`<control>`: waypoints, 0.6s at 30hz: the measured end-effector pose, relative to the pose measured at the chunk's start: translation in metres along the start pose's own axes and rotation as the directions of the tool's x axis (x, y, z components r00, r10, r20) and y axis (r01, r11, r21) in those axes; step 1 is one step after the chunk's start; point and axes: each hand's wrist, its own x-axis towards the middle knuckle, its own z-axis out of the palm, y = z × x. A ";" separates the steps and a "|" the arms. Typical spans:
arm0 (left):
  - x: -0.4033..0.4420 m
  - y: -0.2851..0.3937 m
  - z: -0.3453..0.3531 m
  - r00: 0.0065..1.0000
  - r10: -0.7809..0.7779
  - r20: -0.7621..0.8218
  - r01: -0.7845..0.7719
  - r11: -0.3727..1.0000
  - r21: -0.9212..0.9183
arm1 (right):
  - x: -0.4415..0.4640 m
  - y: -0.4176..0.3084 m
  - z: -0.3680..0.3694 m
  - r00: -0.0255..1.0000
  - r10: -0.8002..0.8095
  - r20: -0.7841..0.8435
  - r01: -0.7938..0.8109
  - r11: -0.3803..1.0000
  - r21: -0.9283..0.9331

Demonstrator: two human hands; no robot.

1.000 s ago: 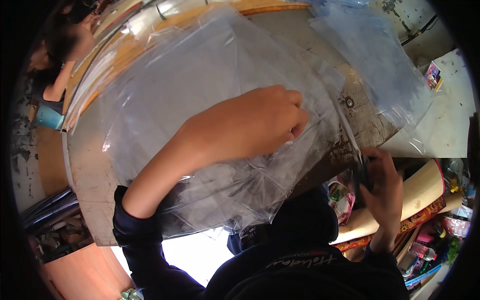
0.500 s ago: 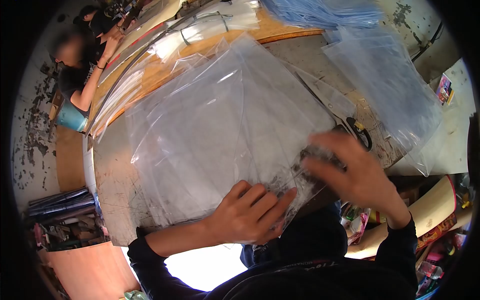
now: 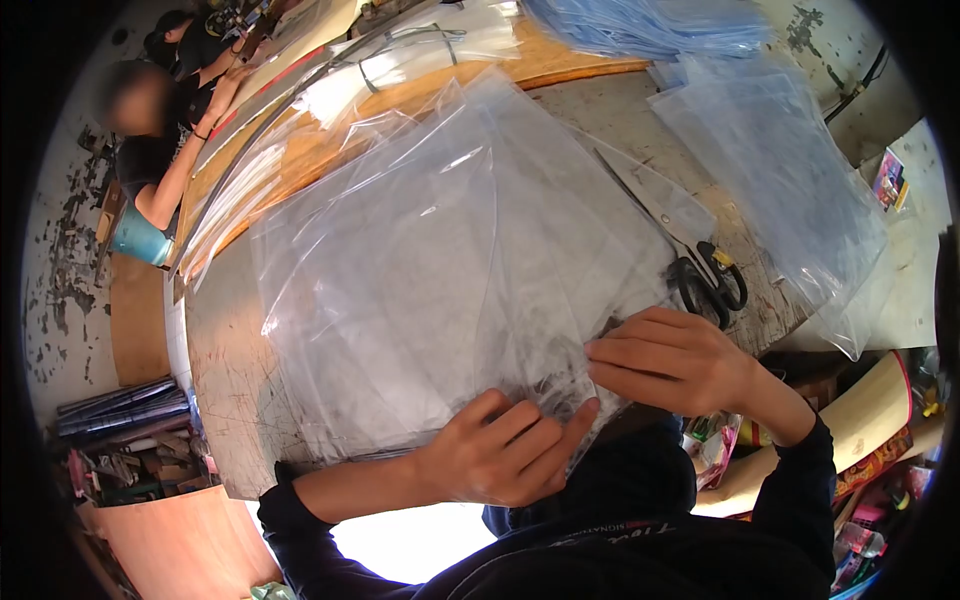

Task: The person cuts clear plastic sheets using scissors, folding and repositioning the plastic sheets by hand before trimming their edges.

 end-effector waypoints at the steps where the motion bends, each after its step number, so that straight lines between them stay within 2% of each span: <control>1: -0.001 0.001 -0.001 1.000 0.003 0.001 -0.003 1.000 -0.001 | 0.003 -0.002 0.000 1.000 0.002 0.017 -0.002 1.000 -0.001; 6: -0.005 0.007 -0.012 0.979 0.200 0.040 -0.201 0.979 0.033 | 0.005 -0.014 -0.002 0.991 -0.058 0.124 0.063 0.997 -0.035; 8: -0.011 0.012 -0.017 0.975 0.208 0.075 -0.210 0.978 0.016 | 0.005 -0.022 -0.001 0.965 -0.131 0.226 0.166 0.975 -0.146; 10: -0.017 0.016 -0.020 0.945 0.293 0.146 -0.291 0.956 -0.034 | 0.005 -0.028 0.002 0.963 -0.184 0.198 0.216 0.964 -0.156; 12: -0.025 0.023 -0.020 0.950 0.275 0.149 -0.269 0.961 -0.060 | 0.005 -0.031 0.003 0.957 -0.238 0.169 0.265 0.951 -0.162; 14: -0.036 0.032 -0.019 0.954 0.261 0.149 -0.251 0.964 -0.083 | 0.008 -0.024 -0.003 0.970 -0.175 0.170 0.198 0.972 -0.130; 16: -0.052 0.042 -0.016 0.898 0.420 0.131 -0.413 0.907 -0.080 | 0.010 0.002 -0.019 0.987 0.001 0.158 0.038 0.970 -0.242; 17: -0.062 0.049 -0.016 0.922 0.362 0.136 -0.340 0.927 -0.160 | 0.010 0.009 -0.022 0.988 0.078 0.131 -0.028 0.937 -0.347; 18: -0.071 0.052 -0.015 0.920 0.367 0.135 -0.343 0.924 -0.168 | 0.011 0.016 -0.024 0.984 0.152 0.097 -0.093 0.890 -0.446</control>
